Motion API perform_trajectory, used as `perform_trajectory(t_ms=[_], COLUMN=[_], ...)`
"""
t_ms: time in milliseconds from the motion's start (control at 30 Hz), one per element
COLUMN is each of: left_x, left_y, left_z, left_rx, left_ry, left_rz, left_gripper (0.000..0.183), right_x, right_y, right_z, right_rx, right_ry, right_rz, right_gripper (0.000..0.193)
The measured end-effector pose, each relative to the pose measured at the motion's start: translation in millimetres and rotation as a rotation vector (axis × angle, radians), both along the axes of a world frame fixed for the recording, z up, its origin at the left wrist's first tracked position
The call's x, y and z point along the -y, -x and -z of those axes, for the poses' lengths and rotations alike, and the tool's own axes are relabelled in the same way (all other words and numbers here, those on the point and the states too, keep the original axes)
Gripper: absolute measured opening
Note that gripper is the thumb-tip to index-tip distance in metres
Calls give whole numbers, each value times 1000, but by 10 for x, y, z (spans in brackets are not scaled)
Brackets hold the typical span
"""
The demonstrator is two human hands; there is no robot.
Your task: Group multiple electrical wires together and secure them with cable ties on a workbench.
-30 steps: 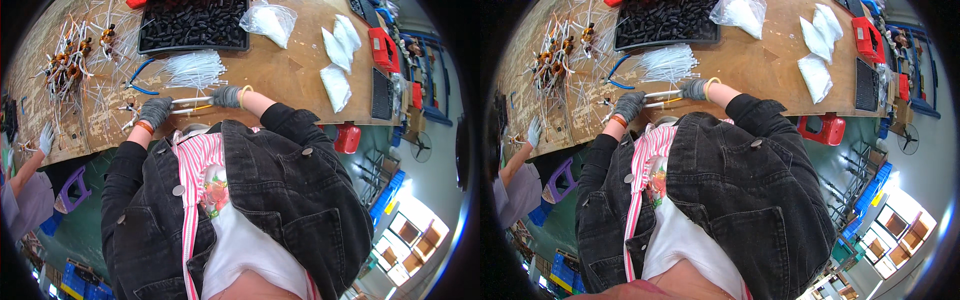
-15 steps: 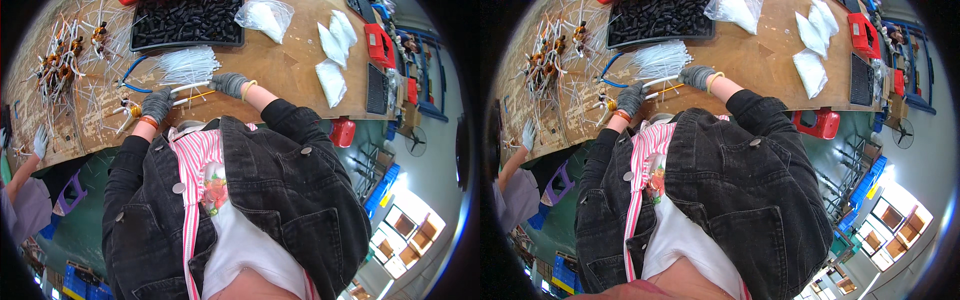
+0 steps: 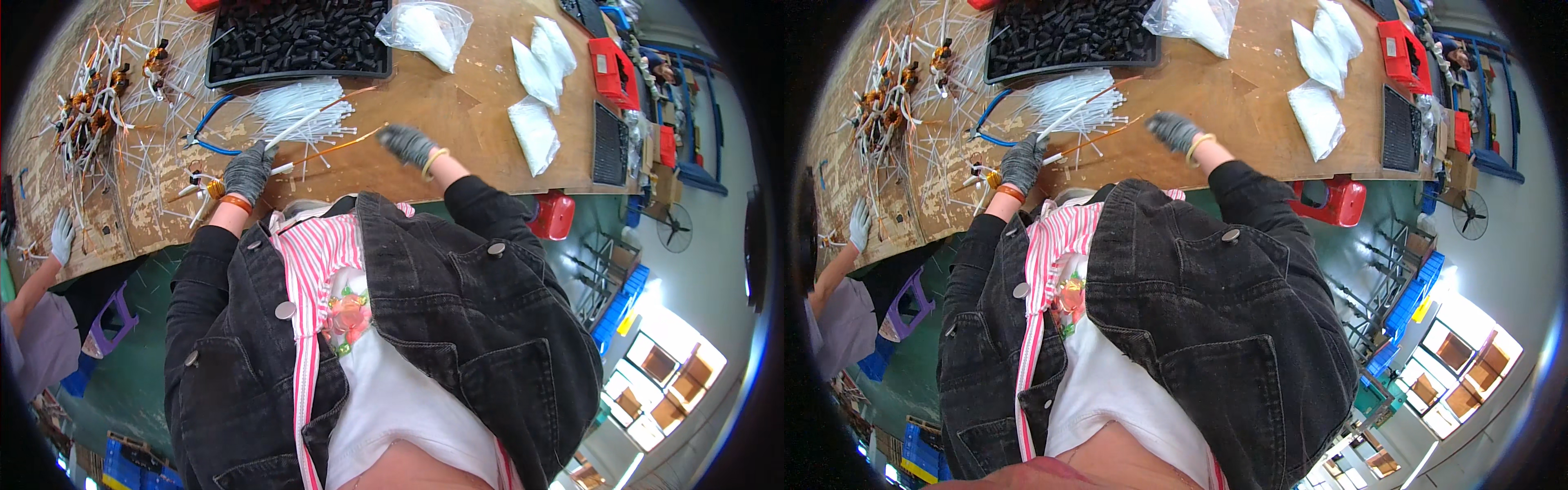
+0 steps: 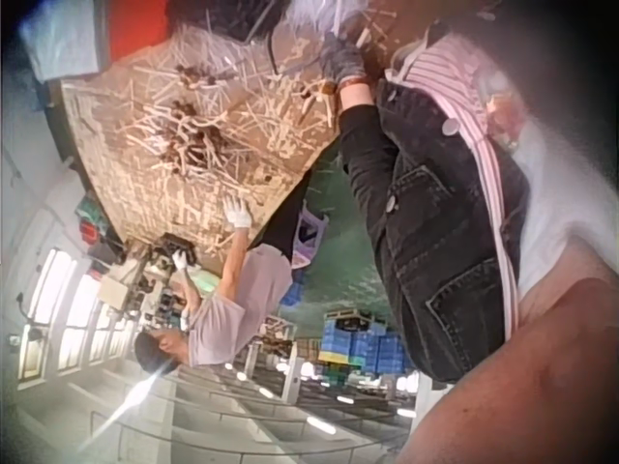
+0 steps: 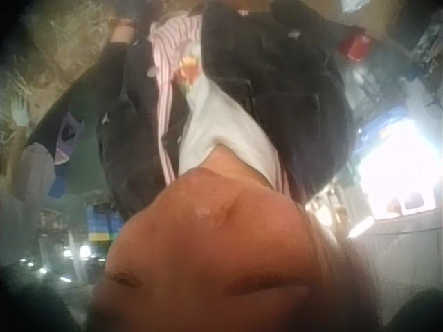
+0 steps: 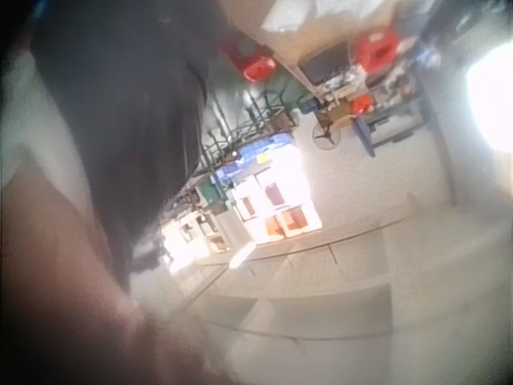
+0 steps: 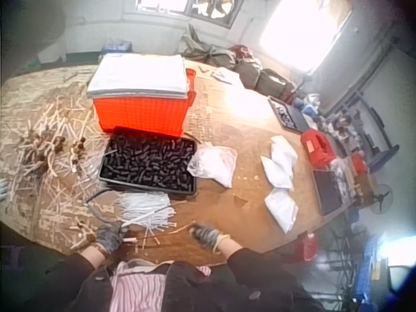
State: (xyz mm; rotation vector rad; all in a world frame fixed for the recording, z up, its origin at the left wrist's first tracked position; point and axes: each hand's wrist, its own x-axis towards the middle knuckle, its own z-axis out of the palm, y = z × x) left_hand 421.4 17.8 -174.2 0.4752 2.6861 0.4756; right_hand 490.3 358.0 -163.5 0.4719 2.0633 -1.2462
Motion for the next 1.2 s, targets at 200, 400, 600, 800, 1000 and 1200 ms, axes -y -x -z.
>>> perform_trajectory(t_ms=[200, 400, 600, 800, 1000, 1200], left_x=[-34, -35, -22, 20, 39, -20], left_y=[2, 19, 8, 11, -21, 6], left_z=[-41, -63, -89, 11, 51, -62], left_rx=[-5, 0, -27, -48, -104, -96], left_ry=[-1, -17, -136, -231, -336, -325], left_rz=[25, 3, -22, -5, 1, 10], left_gripper=[30, 32, 29, 28, 28, 27], right_x=[867, 709, -56, 84, 609, 822], right_y=[-170, -15, 265, 1079, 1928, 2266], right_z=[-415, -218, -305, -444, -448, -254], right_rx=[-82, 106, -189, -627, -700, -546], right_ry=[771, 937, 757, -96, -722, -901], right_rz=[384, 866, 1228, 319, -316, -582], right_gripper=[43, 32, 30, 26, 35, 44])
